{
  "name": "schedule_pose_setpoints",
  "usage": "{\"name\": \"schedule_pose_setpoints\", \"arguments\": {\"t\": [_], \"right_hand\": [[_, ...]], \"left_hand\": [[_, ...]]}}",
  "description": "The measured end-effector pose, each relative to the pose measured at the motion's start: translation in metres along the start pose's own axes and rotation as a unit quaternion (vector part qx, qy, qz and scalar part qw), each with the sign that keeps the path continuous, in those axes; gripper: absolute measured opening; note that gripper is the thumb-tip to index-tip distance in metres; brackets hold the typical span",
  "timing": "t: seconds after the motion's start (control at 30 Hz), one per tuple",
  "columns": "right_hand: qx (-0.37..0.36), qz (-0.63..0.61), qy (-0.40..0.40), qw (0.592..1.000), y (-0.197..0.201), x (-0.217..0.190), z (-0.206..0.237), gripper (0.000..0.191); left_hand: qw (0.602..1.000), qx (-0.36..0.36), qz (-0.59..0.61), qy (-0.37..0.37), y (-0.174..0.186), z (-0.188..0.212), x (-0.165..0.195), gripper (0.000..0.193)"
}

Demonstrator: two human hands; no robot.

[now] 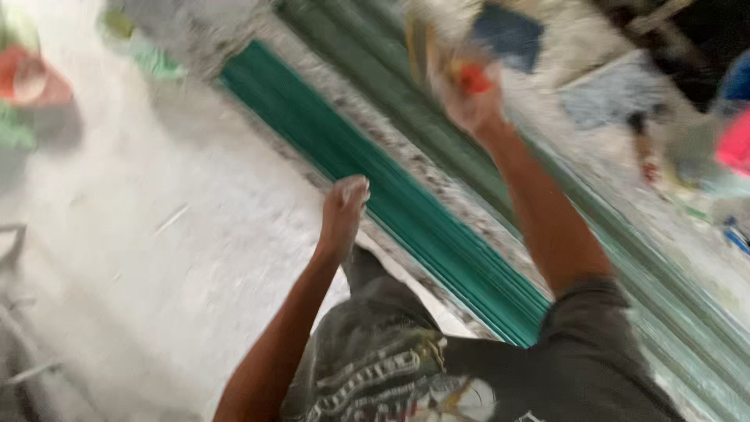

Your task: The person scrubs the inside of a terracotta basin with a brush, dips it in liquid, and scoops white powder from a sack into the basin by hand, mixing a coating. They then use the brush to apply the green coating onto long corrugated panels laid on the floor.

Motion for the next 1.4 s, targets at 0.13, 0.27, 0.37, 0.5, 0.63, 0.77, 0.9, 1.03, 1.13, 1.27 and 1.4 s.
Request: {"name": "schedule_pose_setpoints", "arguments": {"t": [0.13,0.27,0.37,0.5,0.63,0.77,0.9,1.03,1.13,1.27,1.4], "right_hand": [[0.005,0.079,0.025,0.997,-0.074,-0.024,-0.089,0.035],[-0.182,0.195,-0.085,0.96,-0.118,-0.045,-0.149,0.022],[-0.148,0.118,-0.056,0.98,-0.108,-0.057,-0.181,0.019],[-0.179,0.019,-0.165,0.97,-0.106,-0.023,-0.207,0.022],[-0.194,-0.026,-0.265,0.944,-0.104,0.04,-0.186,0.023],[-0.191,0.225,-0.214,0.931,-0.017,0.105,-0.068,0.034],[-0.187,0.251,-0.441,0.841,0.109,0.15,0.082,0.039],[-0.203,0.249,-0.536,0.781,0.133,0.172,0.089,0.045],[-0.231,0.215,-0.483,0.817,0.065,0.176,-0.01,0.05],[-0.299,0.124,-0.293,0.9,-0.056,0.143,-0.172,0.048],[-0.223,0.07,-0.212,0.949,-0.148,0.073,-0.286,0.03]], "left_hand": [[0.999,-0.022,-0.042,-0.015,0.039,-0.078,0.019,0.05],[0.999,-0.006,-0.007,-0.047,0.079,-0.126,0.045,0.048],[0.999,0.034,-0.011,-0.036,0.103,-0.148,0.059,0.049],[1.0,0.009,-0.014,0.01,0.108,-0.173,0.06,0.049],[0.997,-0.032,-0.021,0.062,0.1,-0.184,0.042,0.047],[0.995,-0.056,0.003,0.08,0.086,-0.187,0.02,0.046],[0.993,-0.077,0.024,0.088,0.078,-0.191,0.008,0.047],[0.989,-0.104,0.029,0.103,0.08,-0.195,0.01,0.047],[0.991,-0.07,0.011,0.11,0.09,-0.202,0.017,0.047],[0.993,-0.041,-0.013,0.113,0.11,-0.211,0.032,0.051],[0.99,0.015,-0.048,0.133,0.127,-0.212,0.045,0.053]]}}
Point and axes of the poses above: each hand's wrist, its own z-axis away from the middle knuckle, its own y-axis out of the back of the hand, x = y × z, the point moved 3 cm from there along -z, towards the middle knuckle, and after that the axes turned 12 degrees about -y, right-handed, at the moved point
